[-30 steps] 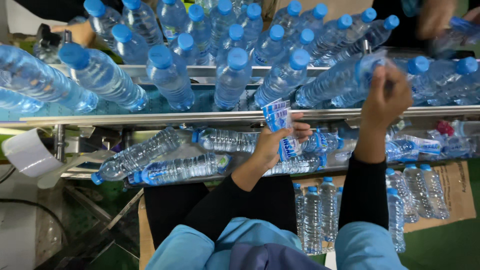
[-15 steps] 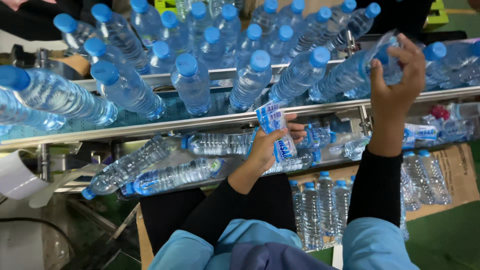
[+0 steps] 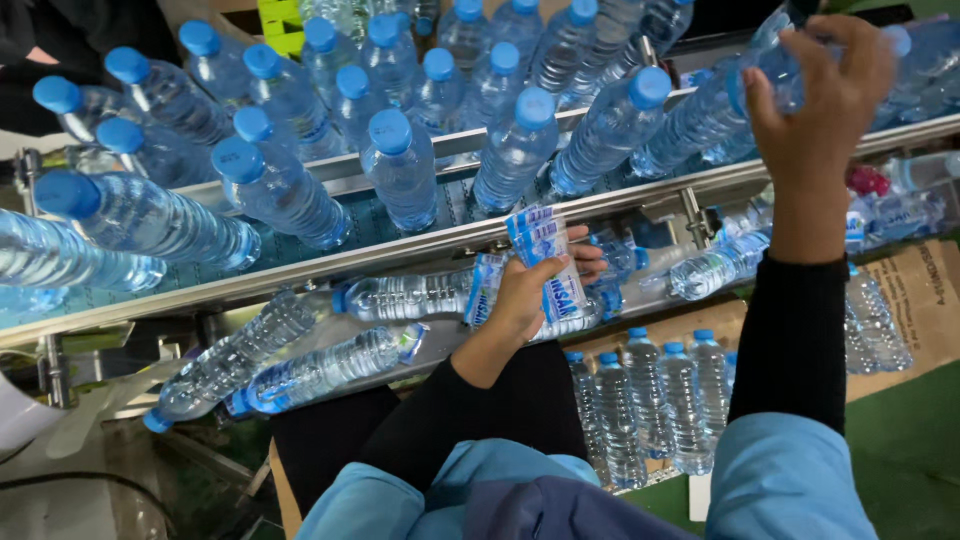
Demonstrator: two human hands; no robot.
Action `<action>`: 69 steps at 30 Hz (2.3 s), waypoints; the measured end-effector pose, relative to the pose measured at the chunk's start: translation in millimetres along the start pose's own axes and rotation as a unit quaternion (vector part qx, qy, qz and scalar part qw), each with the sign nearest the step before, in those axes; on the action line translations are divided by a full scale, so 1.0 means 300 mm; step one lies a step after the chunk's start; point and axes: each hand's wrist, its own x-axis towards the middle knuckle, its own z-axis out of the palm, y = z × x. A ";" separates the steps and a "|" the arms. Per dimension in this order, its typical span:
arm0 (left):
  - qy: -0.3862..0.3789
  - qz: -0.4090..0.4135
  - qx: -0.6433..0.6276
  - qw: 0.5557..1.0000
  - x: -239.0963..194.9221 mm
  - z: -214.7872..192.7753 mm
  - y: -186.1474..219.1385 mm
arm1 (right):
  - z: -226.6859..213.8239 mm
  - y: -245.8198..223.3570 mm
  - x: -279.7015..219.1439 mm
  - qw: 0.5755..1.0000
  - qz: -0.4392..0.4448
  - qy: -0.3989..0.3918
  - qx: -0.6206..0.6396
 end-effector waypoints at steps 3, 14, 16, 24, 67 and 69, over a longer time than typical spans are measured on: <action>-0.010 -0.003 0.002 1.000 0.004 0.015 -0.025 | -0.016 -0.048 -0.014 0.943 0.140 0.026 0.300; 0.054 -0.062 0.088 0.993 0.121 0.165 -0.017 | -0.111 -0.241 -0.188 0.918 0.280 0.044 0.278; 0.102 -0.098 0.136 0.981 0.196 0.155 -0.072 | -0.182 -0.375 -0.162 0.923 0.229 0.049 0.306; 0.044 -0.107 -0.020 0.993 0.222 0.197 -0.099 | -0.220 -0.366 -0.155 0.669 0.424 0.080 0.606; 0.043 0.031 -0.072 0.996 0.108 -0.003 -0.031 | 0.115 -0.379 0.083 0.958 0.069 0.051 0.275; 0.049 0.049 -0.051 0.996 0.103 -0.003 -0.021 | 0.105 -0.400 0.016 0.896 0.210 0.081 0.383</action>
